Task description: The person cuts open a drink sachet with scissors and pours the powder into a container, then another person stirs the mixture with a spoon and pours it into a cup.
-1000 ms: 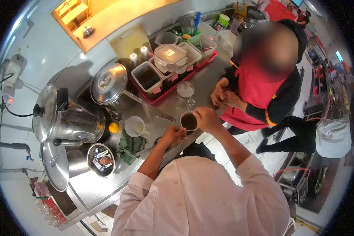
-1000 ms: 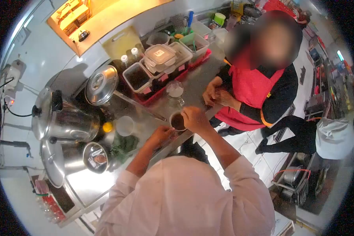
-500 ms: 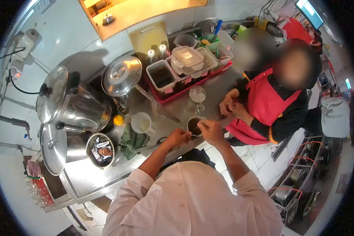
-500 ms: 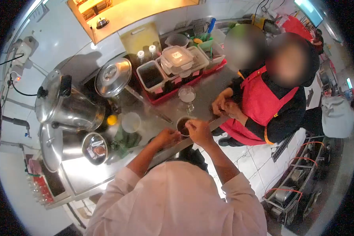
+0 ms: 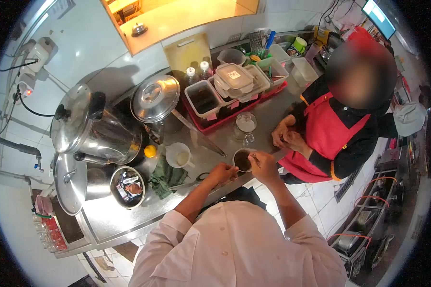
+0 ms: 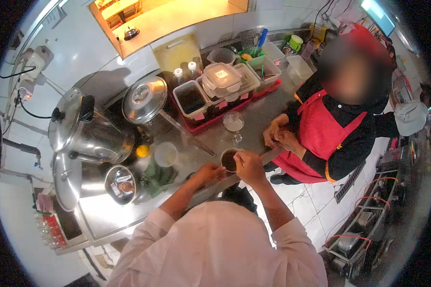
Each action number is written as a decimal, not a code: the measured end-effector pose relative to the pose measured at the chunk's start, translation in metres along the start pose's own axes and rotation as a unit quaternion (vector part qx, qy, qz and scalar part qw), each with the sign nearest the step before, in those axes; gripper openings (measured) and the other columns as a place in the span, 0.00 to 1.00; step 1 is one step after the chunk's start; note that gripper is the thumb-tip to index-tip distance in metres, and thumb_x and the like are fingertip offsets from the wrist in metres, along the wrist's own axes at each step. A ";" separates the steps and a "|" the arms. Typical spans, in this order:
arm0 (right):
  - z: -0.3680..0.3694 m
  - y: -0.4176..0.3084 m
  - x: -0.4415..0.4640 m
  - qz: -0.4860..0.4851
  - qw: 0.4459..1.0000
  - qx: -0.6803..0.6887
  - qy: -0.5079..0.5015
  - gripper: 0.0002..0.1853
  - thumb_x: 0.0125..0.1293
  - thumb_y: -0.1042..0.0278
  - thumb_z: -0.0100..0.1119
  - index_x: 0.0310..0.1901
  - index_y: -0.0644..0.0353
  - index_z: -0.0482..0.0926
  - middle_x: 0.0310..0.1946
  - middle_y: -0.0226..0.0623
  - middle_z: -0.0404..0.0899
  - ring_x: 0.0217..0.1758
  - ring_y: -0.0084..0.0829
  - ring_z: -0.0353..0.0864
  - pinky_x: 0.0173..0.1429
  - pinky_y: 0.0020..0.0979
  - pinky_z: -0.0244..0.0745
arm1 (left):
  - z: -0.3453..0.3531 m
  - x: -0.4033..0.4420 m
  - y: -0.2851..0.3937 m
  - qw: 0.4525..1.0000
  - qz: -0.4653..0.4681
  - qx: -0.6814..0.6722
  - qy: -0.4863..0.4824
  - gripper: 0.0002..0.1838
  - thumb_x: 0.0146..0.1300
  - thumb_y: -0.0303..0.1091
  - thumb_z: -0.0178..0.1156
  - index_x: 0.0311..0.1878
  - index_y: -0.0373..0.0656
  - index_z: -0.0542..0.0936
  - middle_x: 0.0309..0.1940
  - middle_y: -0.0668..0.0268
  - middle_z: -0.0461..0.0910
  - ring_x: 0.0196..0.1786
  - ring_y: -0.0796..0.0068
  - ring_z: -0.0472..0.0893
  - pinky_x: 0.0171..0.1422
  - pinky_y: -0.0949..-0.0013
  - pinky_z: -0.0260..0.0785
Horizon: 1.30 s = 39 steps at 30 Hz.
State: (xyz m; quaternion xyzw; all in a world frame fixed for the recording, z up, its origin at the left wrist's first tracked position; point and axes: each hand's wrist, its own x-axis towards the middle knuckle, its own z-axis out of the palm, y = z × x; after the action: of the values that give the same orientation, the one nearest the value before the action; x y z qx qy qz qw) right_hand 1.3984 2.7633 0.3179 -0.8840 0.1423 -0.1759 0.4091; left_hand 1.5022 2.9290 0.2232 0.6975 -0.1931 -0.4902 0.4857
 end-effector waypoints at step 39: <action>0.000 -0.007 0.006 -0.009 0.998 -0.059 0.021 0.07 0.61 0.71 0.61 0.33 0.68 0.80 0.31 0.55 0.80 0.37 0.58 0.81 0.40 0.48 0.75 | 0.019 0.003 -0.007 0.989 -0.007 0.117 0.087 0.24 0.70 0.50 0.56 0.32 0.36 0.84 0.25 0.52 0.83 0.32 0.54 0.84 0.42 0.55 0.73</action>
State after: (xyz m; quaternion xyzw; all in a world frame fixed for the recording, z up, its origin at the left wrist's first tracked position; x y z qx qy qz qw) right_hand 1.4042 2.7658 0.3244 -0.9038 0.1530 -0.1897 0.3517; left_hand 1.4854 2.9204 0.2142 0.7905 -0.2013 -0.4056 0.4124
